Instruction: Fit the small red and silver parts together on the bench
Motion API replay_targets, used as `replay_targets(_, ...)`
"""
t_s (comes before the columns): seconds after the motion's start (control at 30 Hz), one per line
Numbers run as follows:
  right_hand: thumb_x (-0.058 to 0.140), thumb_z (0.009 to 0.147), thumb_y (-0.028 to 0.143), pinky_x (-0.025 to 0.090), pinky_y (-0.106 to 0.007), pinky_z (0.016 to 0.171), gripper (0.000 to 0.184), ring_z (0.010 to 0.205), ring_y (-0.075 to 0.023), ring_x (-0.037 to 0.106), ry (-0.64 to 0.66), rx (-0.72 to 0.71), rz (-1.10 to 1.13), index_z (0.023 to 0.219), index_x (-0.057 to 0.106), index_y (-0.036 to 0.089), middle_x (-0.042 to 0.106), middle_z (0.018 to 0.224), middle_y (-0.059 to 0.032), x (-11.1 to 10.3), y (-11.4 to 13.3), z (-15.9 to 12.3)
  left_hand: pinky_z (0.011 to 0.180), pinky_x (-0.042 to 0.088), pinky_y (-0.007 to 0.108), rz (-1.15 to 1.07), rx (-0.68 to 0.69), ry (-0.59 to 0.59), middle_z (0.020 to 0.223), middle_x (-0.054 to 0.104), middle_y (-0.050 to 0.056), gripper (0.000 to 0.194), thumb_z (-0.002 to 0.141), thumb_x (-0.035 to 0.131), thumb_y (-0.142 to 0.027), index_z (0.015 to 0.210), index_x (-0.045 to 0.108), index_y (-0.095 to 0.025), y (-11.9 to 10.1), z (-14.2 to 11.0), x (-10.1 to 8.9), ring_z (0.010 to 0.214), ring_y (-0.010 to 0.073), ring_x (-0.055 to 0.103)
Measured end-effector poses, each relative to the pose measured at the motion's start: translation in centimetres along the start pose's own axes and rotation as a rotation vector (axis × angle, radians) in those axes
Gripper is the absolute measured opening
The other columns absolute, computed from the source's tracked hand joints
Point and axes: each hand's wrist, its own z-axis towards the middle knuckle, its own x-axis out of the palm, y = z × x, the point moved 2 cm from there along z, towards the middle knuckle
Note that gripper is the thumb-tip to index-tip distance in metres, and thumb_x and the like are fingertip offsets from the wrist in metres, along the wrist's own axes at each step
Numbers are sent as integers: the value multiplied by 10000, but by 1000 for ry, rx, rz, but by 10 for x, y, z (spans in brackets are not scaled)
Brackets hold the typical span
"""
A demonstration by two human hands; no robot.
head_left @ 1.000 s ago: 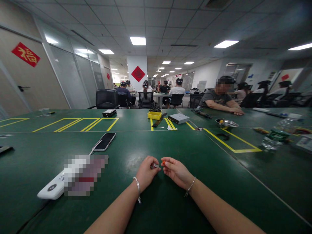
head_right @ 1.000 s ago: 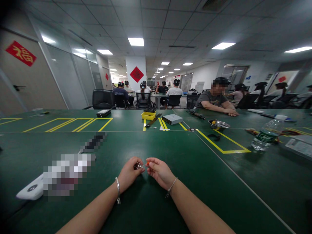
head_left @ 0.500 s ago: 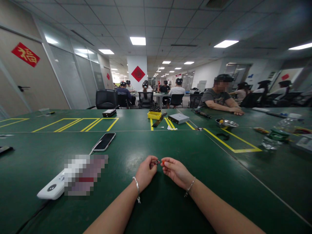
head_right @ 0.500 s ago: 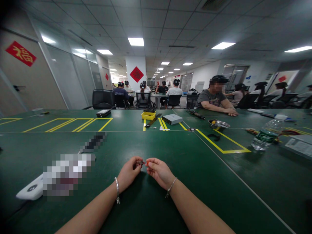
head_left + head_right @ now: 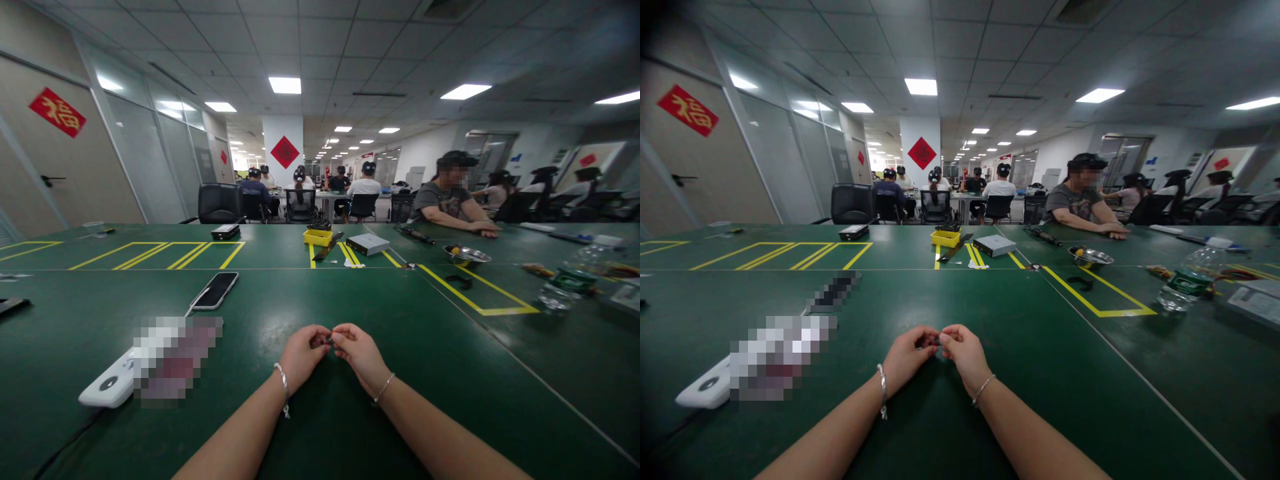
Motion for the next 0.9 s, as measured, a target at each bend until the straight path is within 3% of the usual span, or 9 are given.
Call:
replay_targets(0.13,644,558,307,401,-221,529,233,577,-96,512,-43,-40,-121,682,545,136,571,635,-11,3,0,0,584,390,216,110,36,-57,666,546,-14,159,639,526,-154,782,588,-186,0,0,-1,621,107,486)
replay_targets(0.4,615,589,362,414,-231,548,253,565,-98,515,-22,-55,-144,678,585,127,588,629,-28,3,-1,-1,582,392,214,119,55,-110,677,537,-16,153,645,521,-149,780,583,-184,-7,-2,-1,610,99,476)
replay_targets(0.73,523,662,420,441,-276,616,387,709,-161,554,31,-91,-268,871,633,114,625,795,-81,2,-4,-2,541,398,206,52,-30,-184,625,541,-41,206,631,534,-153,835,520,-175,-9,-1,-5,556,90,500)
replay_targets(0.9,482,687,418,430,-300,644,317,697,-177,556,46,-265,-510,774,669,176,639,759,-55,1,3,-7,522,392,198,65,-54,-193,604,530,-51,189,634,532,-168,821,504,-180,-6,-2,-6,535,84,497)
